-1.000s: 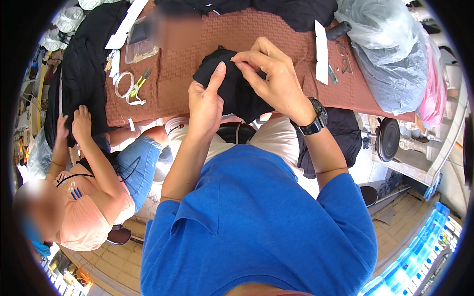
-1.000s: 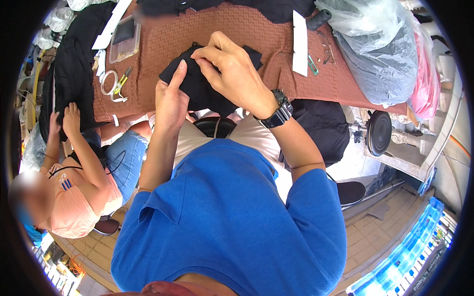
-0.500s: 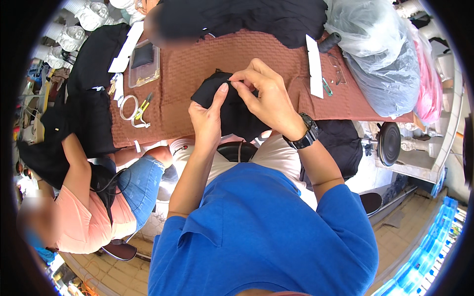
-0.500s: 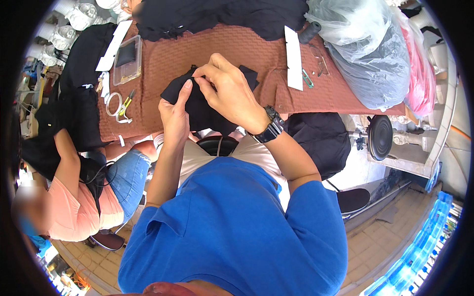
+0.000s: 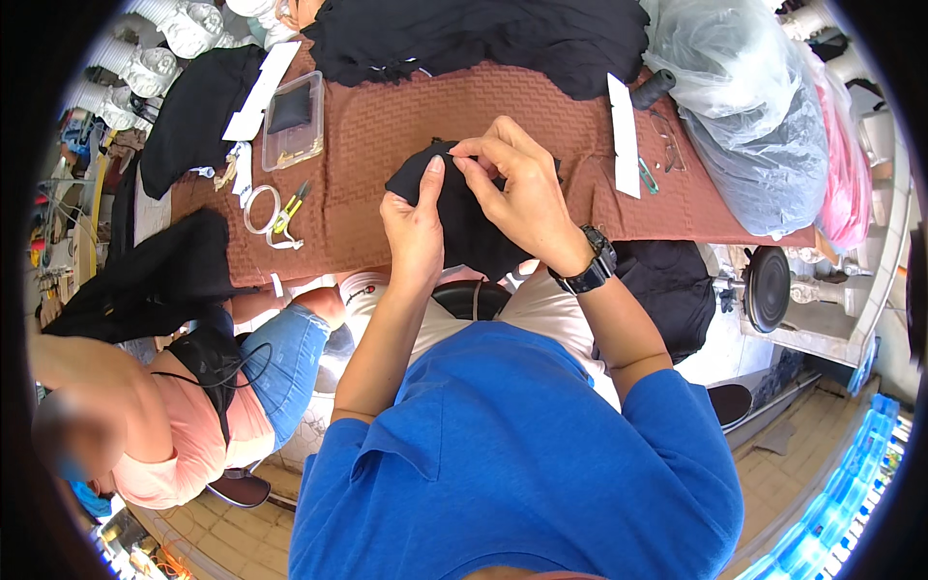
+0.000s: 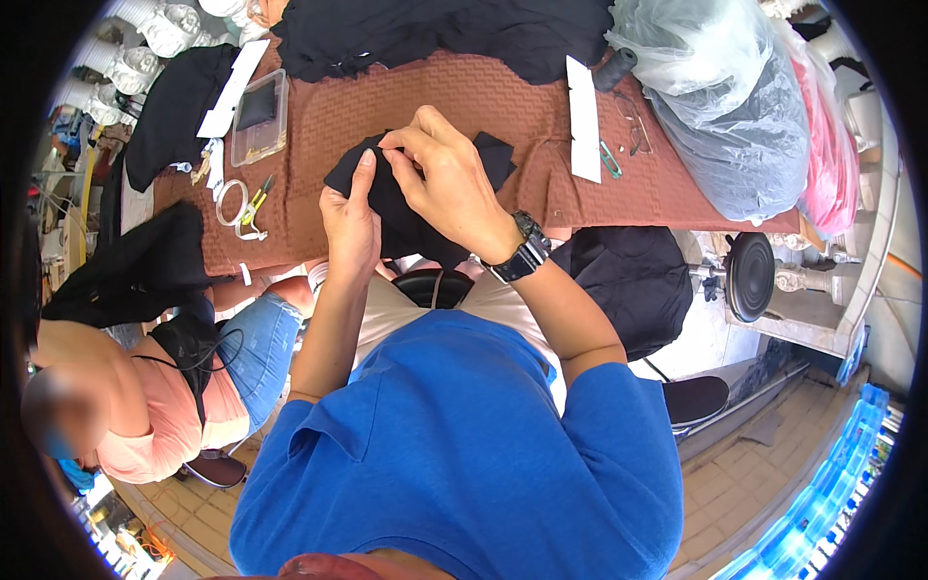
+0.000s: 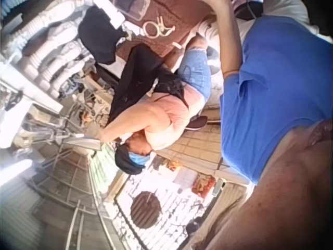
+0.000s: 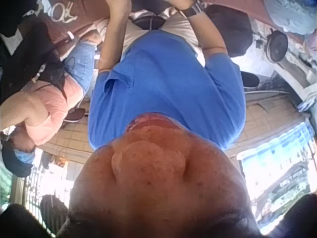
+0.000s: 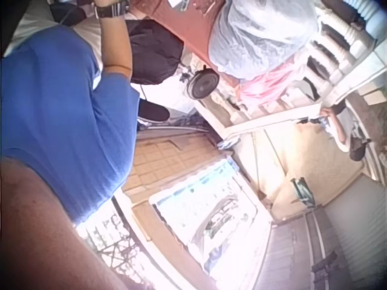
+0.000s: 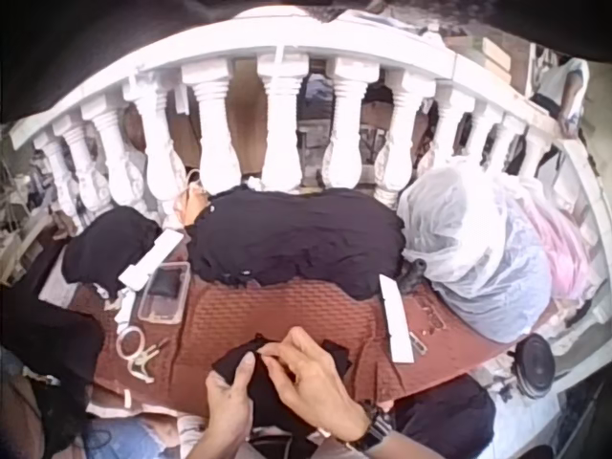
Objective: The person attaches a small white label to a piece of black fabric using a needle and thread, then cuts the thread with snips and positions a paper template on the fabric.
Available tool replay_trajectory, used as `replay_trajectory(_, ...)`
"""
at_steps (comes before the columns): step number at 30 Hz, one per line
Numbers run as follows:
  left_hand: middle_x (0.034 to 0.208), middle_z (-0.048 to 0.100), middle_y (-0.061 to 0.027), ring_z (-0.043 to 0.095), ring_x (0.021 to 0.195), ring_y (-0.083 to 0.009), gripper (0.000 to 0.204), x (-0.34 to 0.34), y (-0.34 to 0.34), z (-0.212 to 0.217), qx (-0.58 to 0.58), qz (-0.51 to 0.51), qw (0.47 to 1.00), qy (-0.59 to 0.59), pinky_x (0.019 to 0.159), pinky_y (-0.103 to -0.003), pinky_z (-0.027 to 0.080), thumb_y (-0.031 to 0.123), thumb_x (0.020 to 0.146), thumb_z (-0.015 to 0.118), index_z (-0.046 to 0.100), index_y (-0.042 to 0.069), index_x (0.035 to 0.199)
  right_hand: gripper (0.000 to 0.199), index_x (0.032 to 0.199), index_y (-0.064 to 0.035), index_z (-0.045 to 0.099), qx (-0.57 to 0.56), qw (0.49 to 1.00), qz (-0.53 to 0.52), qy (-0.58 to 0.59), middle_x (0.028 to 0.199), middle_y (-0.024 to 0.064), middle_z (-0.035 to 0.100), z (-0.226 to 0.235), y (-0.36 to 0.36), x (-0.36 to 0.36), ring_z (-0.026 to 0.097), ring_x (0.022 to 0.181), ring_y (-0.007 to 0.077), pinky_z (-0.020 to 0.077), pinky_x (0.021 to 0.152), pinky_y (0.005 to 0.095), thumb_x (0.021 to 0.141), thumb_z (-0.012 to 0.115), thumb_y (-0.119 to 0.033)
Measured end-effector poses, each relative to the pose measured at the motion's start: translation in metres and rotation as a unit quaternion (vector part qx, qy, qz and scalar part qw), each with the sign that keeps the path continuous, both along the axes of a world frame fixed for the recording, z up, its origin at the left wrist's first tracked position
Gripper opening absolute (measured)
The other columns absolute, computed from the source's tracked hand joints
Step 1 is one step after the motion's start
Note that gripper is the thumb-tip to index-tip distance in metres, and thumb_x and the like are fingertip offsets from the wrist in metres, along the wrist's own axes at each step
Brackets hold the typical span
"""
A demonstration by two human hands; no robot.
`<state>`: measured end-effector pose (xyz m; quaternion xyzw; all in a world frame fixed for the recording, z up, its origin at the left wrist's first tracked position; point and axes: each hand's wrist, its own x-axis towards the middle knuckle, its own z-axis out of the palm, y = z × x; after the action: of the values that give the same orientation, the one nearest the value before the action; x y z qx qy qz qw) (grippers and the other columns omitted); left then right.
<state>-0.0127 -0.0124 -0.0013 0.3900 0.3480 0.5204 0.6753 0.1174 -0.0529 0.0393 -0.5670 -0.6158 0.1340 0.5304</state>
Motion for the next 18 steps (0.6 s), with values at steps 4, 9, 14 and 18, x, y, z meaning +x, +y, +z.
replay_trajectory(4,0.101,0.073,-0.0053,0.065,0.09,-0.0098,0.021,-0.0009,0.0002,-0.0011,-0.003,-0.006,1.0,0.001,0.081,-0.024,0.052,0.015,0.102,0.063,0.072,-0.002,0.11,0.013,0.101,0.0004,0.074,0.002,1.0,-0.01,-0.009,0.082,0.0081,0.057,-0.0039,0.0013,0.0014,0.058,0.066,0.0167,0.0477,0.06,0.0291,0.089,0.071,0.0)
replay_trajectory(9,0.101,0.073,-0.0047,0.064,0.09,-0.0095,0.02,-0.0002,-0.0005,-0.0013,0.009,-0.005,1.0,0.007,0.081,-0.024,0.051,0.014,0.102,0.063,0.072,-0.002,0.109,0.012,0.101,0.0005,0.074,-0.005,1.0,-0.006,-0.007,0.08,0.0081,0.057,-0.0036,0.0011,0.0034,0.057,0.065,0.0161,0.0466,0.059,0.0287,0.089,0.071,-0.001)
replay_trajectory(14,0.102,0.073,-0.0042,0.064,0.09,-0.0093,0.02,0.0007,-0.0004,-0.0022,0.014,-0.006,1.0,0.01,0.082,-0.024,0.051,0.014,0.102,0.062,0.073,-0.002,0.109,0.013,0.101,0.0006,0.074,0.0,1.0,-0.005,0.003,0.08,0.0081,0.057,-0.0031,0.0006,0.004,0.057,0.065,0.0157,0.0463,0.059,0.0284,0.089,0.071,-0.001)
replay_trajectory(18,0.102,0.073,-0.0039,0.064,0.091,-0.0094,0.019,0.0015,-0.0005,-0.0049,0.033,0.001,0.999,0.027,0.083,-0.024,0.051,0.013,0.102,0.063,0.073,-0.002,0.11,0.01,0.098,0.0021,0.072,-0.006,1.0,-0.006,0.002,0.083,0.0105,0.057,-0.0023,0.0001,0.004,0.062,0.066,0.0229,0.0495,0.06,0.0323,0.088,0.07,0.0)
